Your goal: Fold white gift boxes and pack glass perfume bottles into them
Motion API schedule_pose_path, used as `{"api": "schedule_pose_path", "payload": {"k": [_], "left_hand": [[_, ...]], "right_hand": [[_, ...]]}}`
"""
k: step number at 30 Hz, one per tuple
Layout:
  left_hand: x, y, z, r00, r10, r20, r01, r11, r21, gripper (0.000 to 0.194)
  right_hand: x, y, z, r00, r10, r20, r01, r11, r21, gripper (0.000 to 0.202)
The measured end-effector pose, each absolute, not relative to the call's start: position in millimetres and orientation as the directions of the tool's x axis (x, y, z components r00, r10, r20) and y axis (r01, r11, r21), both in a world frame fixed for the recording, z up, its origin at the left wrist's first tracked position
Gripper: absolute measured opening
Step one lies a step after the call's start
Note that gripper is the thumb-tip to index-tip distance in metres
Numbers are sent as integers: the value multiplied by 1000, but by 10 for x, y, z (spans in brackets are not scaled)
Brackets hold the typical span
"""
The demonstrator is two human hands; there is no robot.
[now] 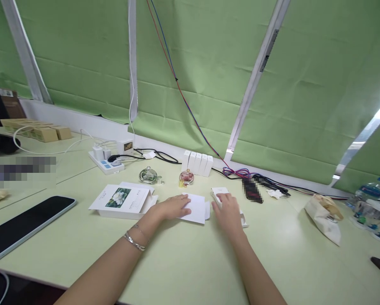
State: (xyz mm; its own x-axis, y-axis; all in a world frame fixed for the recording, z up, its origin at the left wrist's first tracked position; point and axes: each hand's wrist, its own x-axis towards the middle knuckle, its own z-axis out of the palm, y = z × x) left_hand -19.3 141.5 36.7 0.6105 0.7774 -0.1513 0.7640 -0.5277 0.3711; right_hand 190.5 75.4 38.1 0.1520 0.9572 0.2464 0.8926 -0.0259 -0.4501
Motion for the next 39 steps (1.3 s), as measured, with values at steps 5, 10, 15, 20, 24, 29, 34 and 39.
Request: {"api": "schedule_pose_path", "payload": {"k": [5, 10, 15, 20, 24, 29, 34, 39], "left_hand": [[-143, 1355, 408, 595, 762, -255, 796, -513, 323, 81], [-88, 1299, 448, 567, 774, -280, 818, -491, 299, 87], [-94, 1260, 494, 561, 797, -225, 815, -483, 319, 88], [-135, 1252, 509, 566, 810, -153, 797, -492, 350, 69], [-152, 1264, 502, 536, 840, -83, 802, -475, 362, 68], [-202, 1346, 532, 314, 949, 35, 885, -305, 352, 40], [-185, 1383, 620, 162, 951, 262, 883, -258, 392, 49], [-22, 1288, 577, 469, 807, 359, 743, -581, 333, 41]], "right_hand": [[2168, 796, 268, 375, 904, 203, 862, -260, -435, 66], [2196, 842, 237, 307, 925, 224, 862, -170, -478, 62], [2011, 813, 323, -43, 938, 343, 860, 209, -466, 57], [1928, 795, 222, -226, 939, 259, 798, 331, -503, 44], [1974, 818, 192, -234, 950, 207, 777, 311, -548, 45], [1981, 809, 208, -248, 958, 145, 769, 285, -572, 50], [1977, 793, 220, -291, 951, 103, 767, 297, -569, 53], [1982, 772, 268, -378, 921, 91, 741, 360, -566, 57]]}}
